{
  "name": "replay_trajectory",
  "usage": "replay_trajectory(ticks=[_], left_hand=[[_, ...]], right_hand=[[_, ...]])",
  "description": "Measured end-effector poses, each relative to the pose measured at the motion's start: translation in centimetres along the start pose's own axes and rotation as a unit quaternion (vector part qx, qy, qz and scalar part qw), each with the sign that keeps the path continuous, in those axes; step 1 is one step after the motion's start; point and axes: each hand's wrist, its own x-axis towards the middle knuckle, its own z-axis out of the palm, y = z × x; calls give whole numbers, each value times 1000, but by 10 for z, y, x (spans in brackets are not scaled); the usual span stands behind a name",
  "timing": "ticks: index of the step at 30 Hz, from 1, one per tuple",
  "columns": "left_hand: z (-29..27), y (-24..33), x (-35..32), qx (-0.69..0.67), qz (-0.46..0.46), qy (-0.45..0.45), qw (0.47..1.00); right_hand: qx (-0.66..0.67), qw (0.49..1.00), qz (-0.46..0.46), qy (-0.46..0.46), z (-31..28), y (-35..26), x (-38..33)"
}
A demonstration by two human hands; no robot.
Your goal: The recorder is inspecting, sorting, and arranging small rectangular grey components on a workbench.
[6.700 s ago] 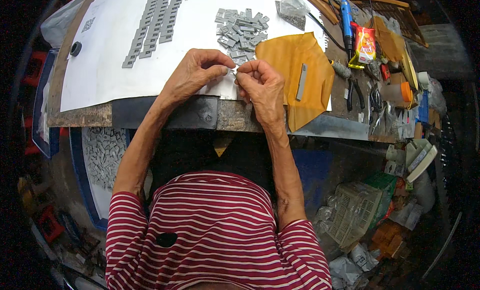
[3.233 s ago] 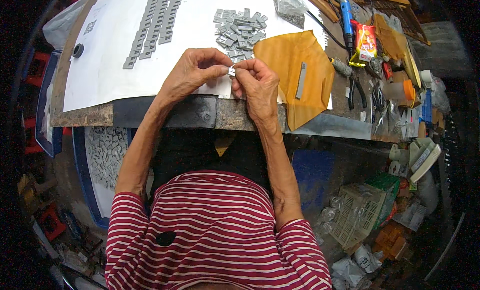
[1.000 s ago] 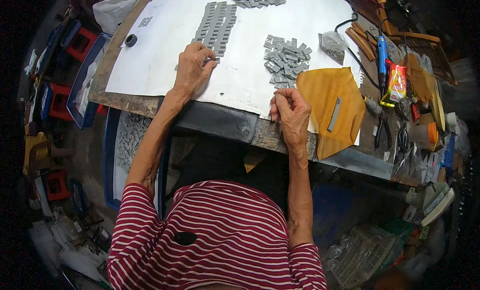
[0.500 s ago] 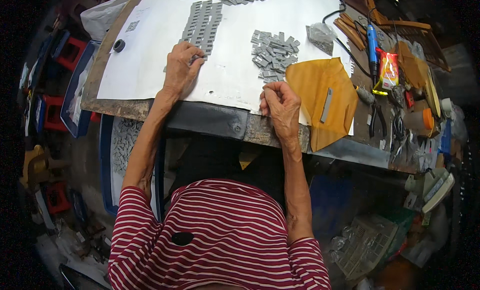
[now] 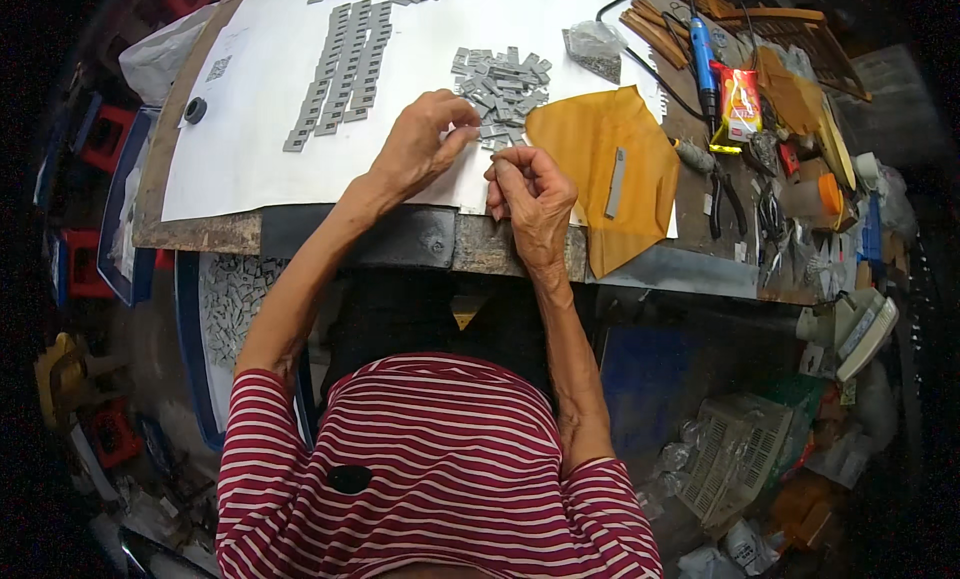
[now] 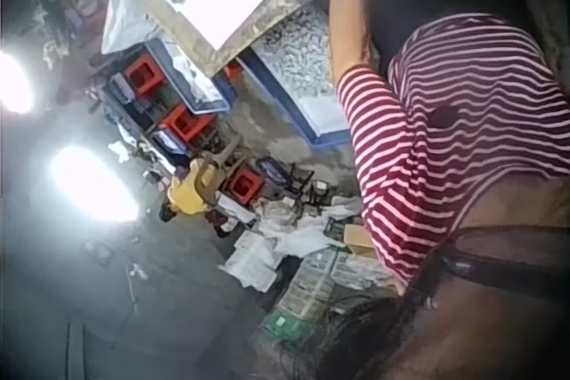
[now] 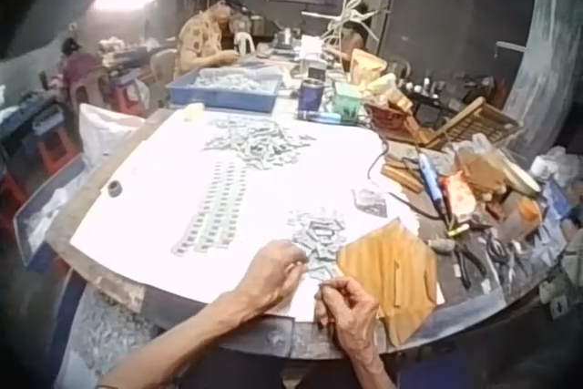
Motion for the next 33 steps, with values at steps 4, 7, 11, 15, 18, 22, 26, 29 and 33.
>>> replay_trajectory(ticks=[4,7,11,15,18,22,26,29,33], left_hand=[[15,3,8,53,-13,-6,999],[21,2,8,92,-33,10,995],[27,-2,6,69,-24,15,997],[26,-5,6,55,-27,5,998],[23,-1,7,38,-40,-20,998],[25,-1,4,88,17,11,996],[26,6,0,203,70,-9,977],[26,3,-1,236,97,-4,967],[26,0,-2,242,98,-2,965]], right_hand=[[18,999,-26,14,-3,-3,-7],[-7,1000,-21,15,-4,-5,-14],[-64,998,-14,2,-5,-13,-24],[-95,995,6,5,-16,-27,-35],[-149,988,3,29,-30,-45,-39],[-271,955,-19,123,-63,-62,-22],[-373,918,-53,124,-111,-45,17],[-427,891,-118,102,-125,-31,36],[-536,824,-172,67,-130,-24,44]])
